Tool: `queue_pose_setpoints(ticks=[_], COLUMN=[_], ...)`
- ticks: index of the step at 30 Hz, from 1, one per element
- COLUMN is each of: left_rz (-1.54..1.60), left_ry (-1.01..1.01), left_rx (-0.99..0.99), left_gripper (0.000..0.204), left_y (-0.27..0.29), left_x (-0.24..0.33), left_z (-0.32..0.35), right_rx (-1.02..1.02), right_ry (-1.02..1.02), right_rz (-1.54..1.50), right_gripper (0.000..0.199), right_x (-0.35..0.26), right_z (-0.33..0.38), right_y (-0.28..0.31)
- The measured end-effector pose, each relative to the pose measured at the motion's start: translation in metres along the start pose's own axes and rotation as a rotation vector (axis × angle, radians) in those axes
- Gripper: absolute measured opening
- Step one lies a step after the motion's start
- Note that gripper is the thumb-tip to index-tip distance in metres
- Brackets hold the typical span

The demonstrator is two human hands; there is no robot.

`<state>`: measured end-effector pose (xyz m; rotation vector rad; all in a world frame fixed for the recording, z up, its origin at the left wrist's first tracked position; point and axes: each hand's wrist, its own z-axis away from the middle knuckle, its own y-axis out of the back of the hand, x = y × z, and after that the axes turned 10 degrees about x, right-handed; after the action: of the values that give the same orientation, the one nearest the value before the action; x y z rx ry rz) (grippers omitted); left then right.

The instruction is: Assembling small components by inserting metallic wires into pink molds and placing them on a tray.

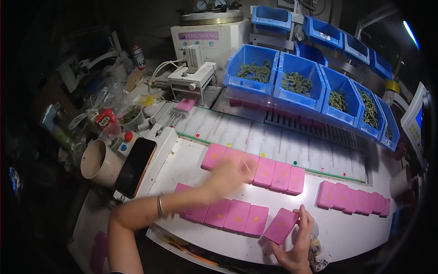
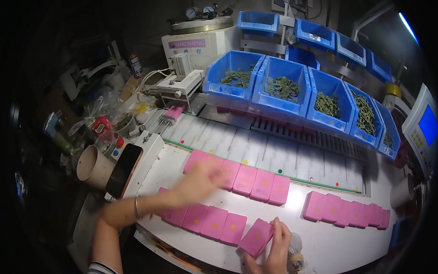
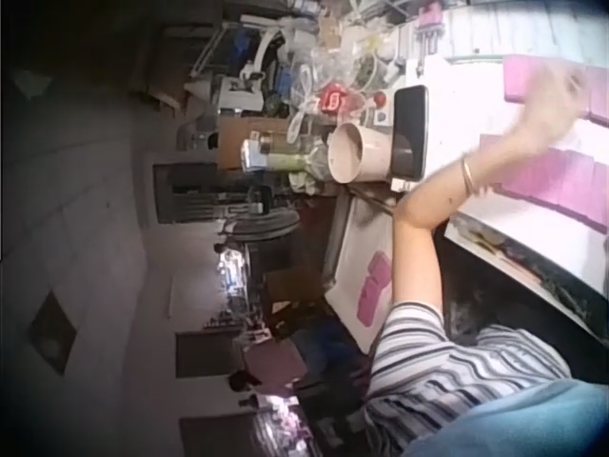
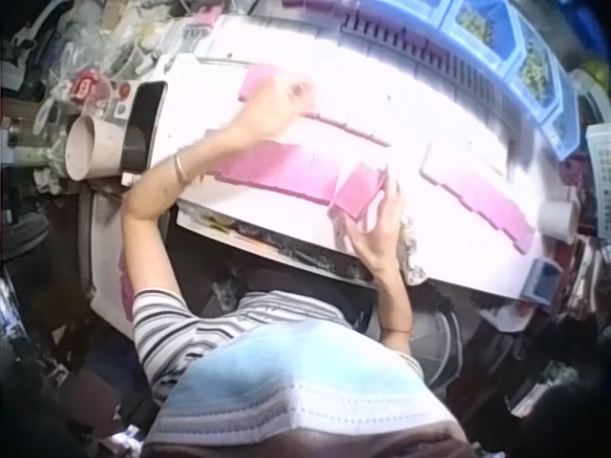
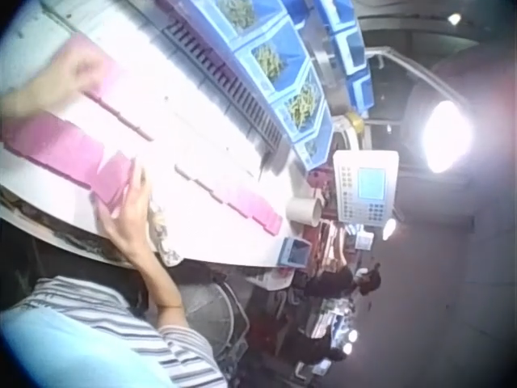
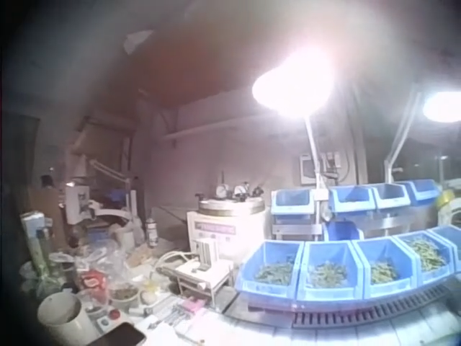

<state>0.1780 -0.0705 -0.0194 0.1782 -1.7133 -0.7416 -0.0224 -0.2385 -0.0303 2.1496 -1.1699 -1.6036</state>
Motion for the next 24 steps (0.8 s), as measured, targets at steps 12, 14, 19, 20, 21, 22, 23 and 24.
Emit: queue_pose_setpoints(ticks=[12, 14, 19, 20, 21, 22, 23, 24], left_rz=[0.822, 0.918, 1.088, 1.162, 1.093, 1.093, 1.247, 1.377], left_ry=[0.396, 0.457, 0.447, 0.495, 0.517, 0.512, 0.565, 0.648], left_rx=[-0.429, -0.440, -0.329, -0.242, -0.205, -0.197, -0.204, -0.204], left_gripper=[0.052, 0.052, 0.048, 0.049, 0.055, 0.055, 0.057, 0.059], left_y=[-0.071, -0.076, -0.077, -0.076, -0.075, -0.075, -0.074, -0.073], left_x=[0.069, 0.069, 0.072, 0.071, 0.068, 0.066, 0.065, 0.064], left_z=[0.118, 0.125, 0.130, 0.129, 0.125, 0.123, 0.122, 0.121], right_rx=[0.232, 0.201, 0.164, 0.216, 0.211, 0.212, 0.104, -0.006], right_ry=[0.317, 0.329, 0.427, 0.420, 0.400, 0.426, 0.462, 0.496], right_rz=[0.024, 0.084, 0.055, -0.022, -0.077, -0.087, -0.169, -0.250], right_gripper=[0.072, 0.071, 0.062, 0.059, 0.048, 0.048, 0.039, 0.030], right_x=[-0.024, -0.024, -0.024, -0.024, -0.026, -0.027, -0.030, -0.033], right_z=[0.002, 0.007, 0.016, 0.018, 0.020, 0.022, 0.024, 0.024], right_y=[0.013, 0.018, 0.039, 0.042, 0.043, 0.043, 0.042, 0.041])
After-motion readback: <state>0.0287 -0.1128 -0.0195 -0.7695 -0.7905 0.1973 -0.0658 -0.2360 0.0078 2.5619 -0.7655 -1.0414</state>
